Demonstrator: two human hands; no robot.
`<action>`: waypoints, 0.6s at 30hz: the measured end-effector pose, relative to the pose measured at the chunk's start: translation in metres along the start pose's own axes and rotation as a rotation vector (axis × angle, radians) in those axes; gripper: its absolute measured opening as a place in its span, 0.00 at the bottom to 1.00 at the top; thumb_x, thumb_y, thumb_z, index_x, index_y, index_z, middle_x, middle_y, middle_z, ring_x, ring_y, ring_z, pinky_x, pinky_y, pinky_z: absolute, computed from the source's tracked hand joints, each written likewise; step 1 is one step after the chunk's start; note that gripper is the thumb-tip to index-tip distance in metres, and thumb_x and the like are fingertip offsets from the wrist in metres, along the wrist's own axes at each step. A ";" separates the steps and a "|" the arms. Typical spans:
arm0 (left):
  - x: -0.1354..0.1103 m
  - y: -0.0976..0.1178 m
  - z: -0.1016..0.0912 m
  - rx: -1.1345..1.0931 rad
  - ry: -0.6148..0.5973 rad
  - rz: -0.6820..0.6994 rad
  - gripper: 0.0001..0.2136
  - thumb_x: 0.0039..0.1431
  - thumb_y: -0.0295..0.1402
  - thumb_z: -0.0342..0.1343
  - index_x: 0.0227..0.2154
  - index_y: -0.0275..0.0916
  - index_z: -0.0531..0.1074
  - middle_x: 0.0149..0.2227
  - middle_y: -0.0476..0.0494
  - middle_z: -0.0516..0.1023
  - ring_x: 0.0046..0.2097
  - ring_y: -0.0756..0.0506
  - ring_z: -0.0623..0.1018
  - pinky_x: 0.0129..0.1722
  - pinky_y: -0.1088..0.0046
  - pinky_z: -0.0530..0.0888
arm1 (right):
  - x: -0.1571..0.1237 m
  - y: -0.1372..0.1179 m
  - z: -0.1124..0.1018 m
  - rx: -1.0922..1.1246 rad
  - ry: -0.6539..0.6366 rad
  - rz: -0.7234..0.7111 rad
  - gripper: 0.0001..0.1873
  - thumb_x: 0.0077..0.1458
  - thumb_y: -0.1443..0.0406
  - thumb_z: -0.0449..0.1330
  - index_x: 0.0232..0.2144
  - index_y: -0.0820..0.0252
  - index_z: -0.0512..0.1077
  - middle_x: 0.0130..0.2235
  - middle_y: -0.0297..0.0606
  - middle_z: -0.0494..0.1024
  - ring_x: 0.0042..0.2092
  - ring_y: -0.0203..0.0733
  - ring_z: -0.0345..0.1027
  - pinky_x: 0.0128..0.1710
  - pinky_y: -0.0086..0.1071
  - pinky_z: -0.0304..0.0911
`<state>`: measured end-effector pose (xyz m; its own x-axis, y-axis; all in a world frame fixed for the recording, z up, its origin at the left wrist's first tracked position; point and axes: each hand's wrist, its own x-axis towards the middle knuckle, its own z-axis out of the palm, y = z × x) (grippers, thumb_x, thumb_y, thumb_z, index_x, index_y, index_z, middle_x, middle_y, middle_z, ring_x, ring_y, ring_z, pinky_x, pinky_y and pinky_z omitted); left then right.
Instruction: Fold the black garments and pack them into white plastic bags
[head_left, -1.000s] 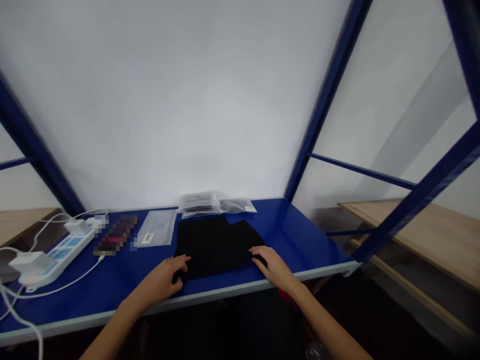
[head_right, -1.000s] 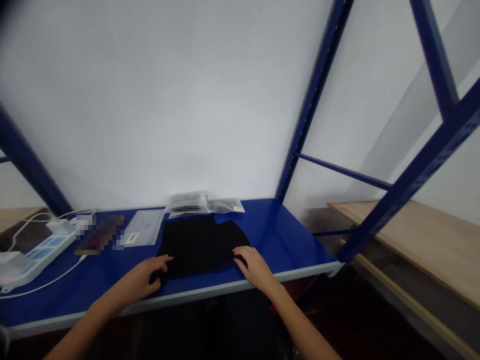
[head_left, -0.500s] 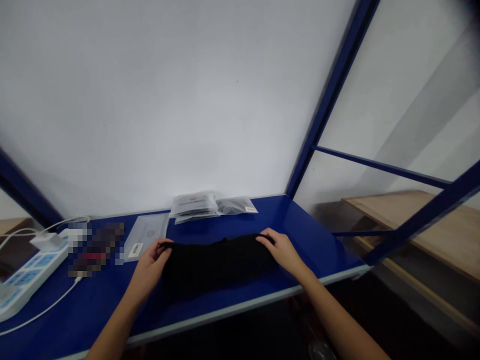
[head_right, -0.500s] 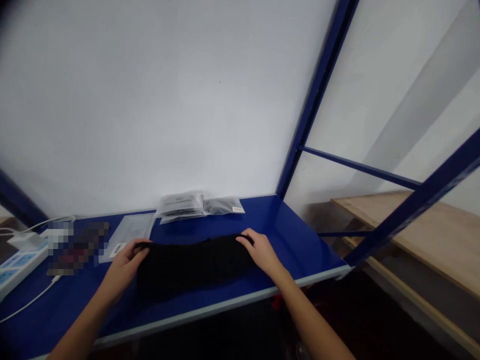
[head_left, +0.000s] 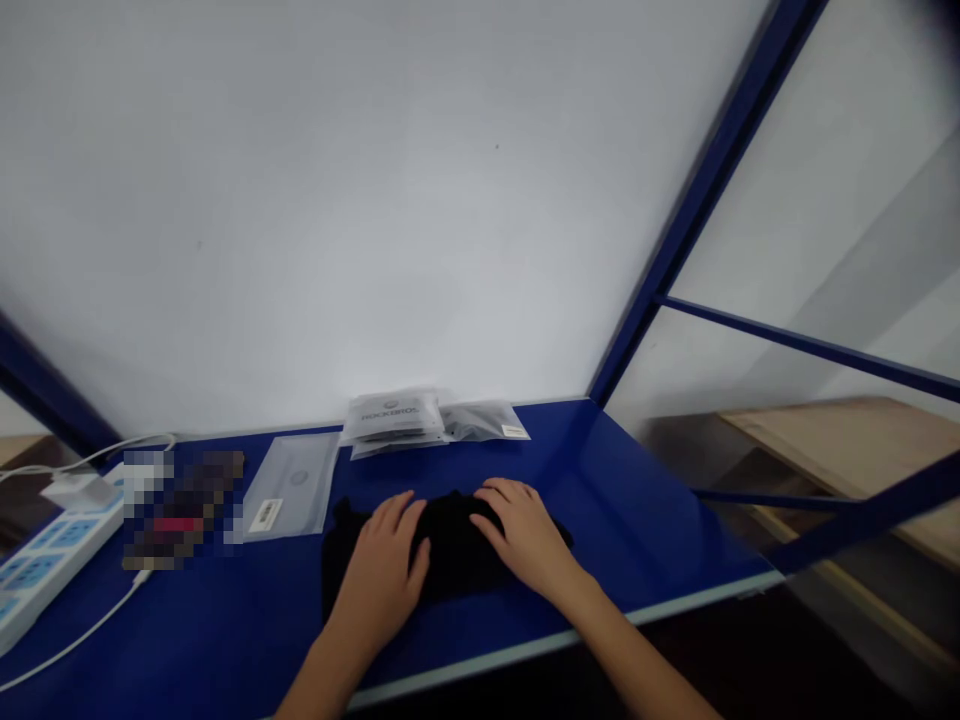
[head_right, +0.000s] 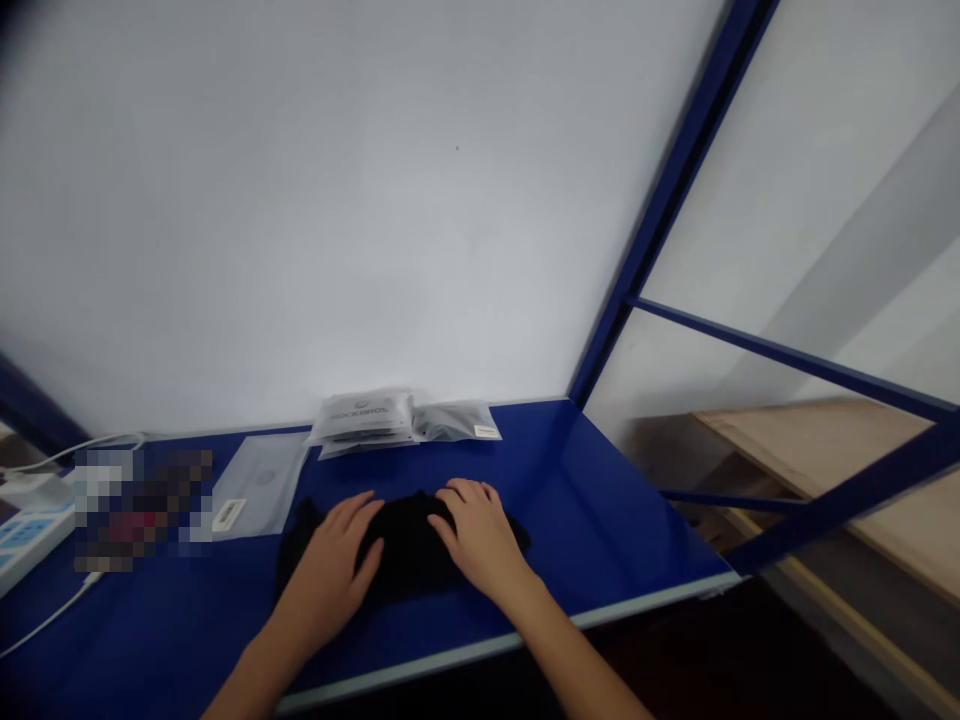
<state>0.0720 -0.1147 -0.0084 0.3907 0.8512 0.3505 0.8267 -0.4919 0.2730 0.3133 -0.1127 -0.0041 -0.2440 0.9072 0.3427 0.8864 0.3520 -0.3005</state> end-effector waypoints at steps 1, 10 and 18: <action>0.001 0.005 0.007 -0.002 -0.080 -0.008 0.21 0.66 0.35 0.45 0.60 0.40 0.65 0.62 0.37 0.69 0.62 0.36 0.68 0.60 0.49 0.66 | -0.001 0.000 0.005 0.019 -0.040 -0.003 0.15 0.67 0.61 0.52 0.51 0.56 0.71 0.54 0.45 0.75 0.57 0.51 0.66 0.59 0.49 0.57; 0.013 -0.015 0.011 0.094 -0.149 -0.116 0.20 0.69 0.35 0.43 0.61 0.41 0.64 0.58 0.36 0.73 0.61 0.37 0.69 0.63 0.41 0.55 | 0.002 0.050 0.023 0.015 -0.010 0.149 0.13 0.63 0.64 0.55 0.48 0.58 0.72 0.47 0.45 0.76 0.48 0.52 0.69 0.48 0.46 0.65; 0.012 -0.046 -0.027 0.252 -0.062 -0.280 0.10 0.66 0.33 0.49 0.37 0.43 0.76 0.42 0.43 0.79 0.48 0.38 0.74 0.59 0.44 0.58 | 0.012 0.058 0.010 0.250 0.158 0.129 0.05 0.62 0.64 0.56 0.36 0.56 0.71 0.38 0.39 0.76 0.43 0.49 0.70 0.46 0.42 0.63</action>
<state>0.0281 -0.0869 0.0081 0.1529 0.9596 0.2361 0.9756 -0.1846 0.1189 0.3576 -0.0791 -0.0262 -0.0544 0.9077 0.4160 0.7772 0.3000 -0.5531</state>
